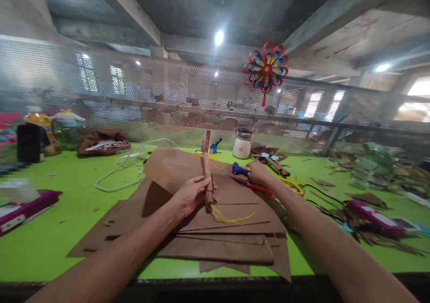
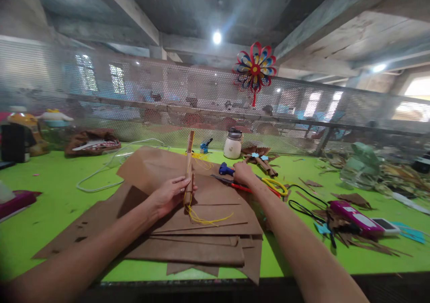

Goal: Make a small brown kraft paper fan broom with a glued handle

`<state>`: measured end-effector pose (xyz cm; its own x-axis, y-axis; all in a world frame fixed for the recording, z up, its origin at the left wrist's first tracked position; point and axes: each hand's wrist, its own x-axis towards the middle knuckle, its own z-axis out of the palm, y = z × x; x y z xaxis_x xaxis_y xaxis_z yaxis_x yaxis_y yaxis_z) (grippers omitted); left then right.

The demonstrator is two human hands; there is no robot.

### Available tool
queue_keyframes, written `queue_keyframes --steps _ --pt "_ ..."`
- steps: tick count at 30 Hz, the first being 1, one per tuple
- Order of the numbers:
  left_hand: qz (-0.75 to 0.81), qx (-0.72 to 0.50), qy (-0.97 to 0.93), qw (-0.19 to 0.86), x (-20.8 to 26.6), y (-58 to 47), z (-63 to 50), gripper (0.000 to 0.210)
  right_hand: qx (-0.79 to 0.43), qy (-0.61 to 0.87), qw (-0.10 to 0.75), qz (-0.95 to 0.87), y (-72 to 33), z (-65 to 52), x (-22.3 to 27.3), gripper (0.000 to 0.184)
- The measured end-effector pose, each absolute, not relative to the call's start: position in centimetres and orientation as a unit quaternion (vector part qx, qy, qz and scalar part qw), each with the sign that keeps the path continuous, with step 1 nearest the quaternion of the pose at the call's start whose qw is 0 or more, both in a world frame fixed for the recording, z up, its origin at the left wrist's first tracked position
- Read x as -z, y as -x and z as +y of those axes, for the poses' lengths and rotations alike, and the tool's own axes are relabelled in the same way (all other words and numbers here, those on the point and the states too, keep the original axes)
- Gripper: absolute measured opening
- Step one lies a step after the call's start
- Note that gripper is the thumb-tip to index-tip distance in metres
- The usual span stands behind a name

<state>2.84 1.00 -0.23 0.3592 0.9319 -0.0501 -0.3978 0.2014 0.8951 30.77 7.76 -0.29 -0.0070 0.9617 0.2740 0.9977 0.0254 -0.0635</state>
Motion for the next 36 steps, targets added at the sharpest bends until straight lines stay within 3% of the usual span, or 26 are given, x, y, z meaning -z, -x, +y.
queue_keyframes --steps 8,20,23,26,29,33,36 --pt "0.27 -0.464 -0.44 0.72 -0.1 -2.3 0.9 0.016 0.038 0.711 0.104 -0.694 -29.4 9.4 1.0 0.018" --pt "0.251 -0.443 -0.458 0.728 0.8 -2.4 1.2 0.022 0.048 0.687 0.332 -0.645 -32.2 5.7 -2.5 0.04" --pt "0.235 -0.429 -0.469 0.735 0.5 -2.4 0.9 0.024 -0.02 0.635 0.39 -0.666 -31.8 2.7 -3.3 0.046" --pt "0.215 -0.426 -0.483 0.735 0.3 -2.3 0.6 0.025 -0.215 0.491 0.502 -0.679 -30.5 -0.7 -3.6 0.044" --pt "0.199 -0.416 -0.491 0.739 0.2 -2.2 0.4 0.025 -0.319 0.418 0.518 -0.674 -29.2 -2.8 -3.4 0.037" --pt "0.205 -0.4 -0.491 0.746 0.3 -2.3 0.3 0.025 -0.402 0.38 0.529 -0.643 -28.2 -3.5 -2.9 0.028" --pt "0.212 -0.408 -0.48 0.747 0.3 -2.5 0.3 0.024 -0.404 0.367 0.594 -0.59 -27.7 -3.3 -3.0 0.025"
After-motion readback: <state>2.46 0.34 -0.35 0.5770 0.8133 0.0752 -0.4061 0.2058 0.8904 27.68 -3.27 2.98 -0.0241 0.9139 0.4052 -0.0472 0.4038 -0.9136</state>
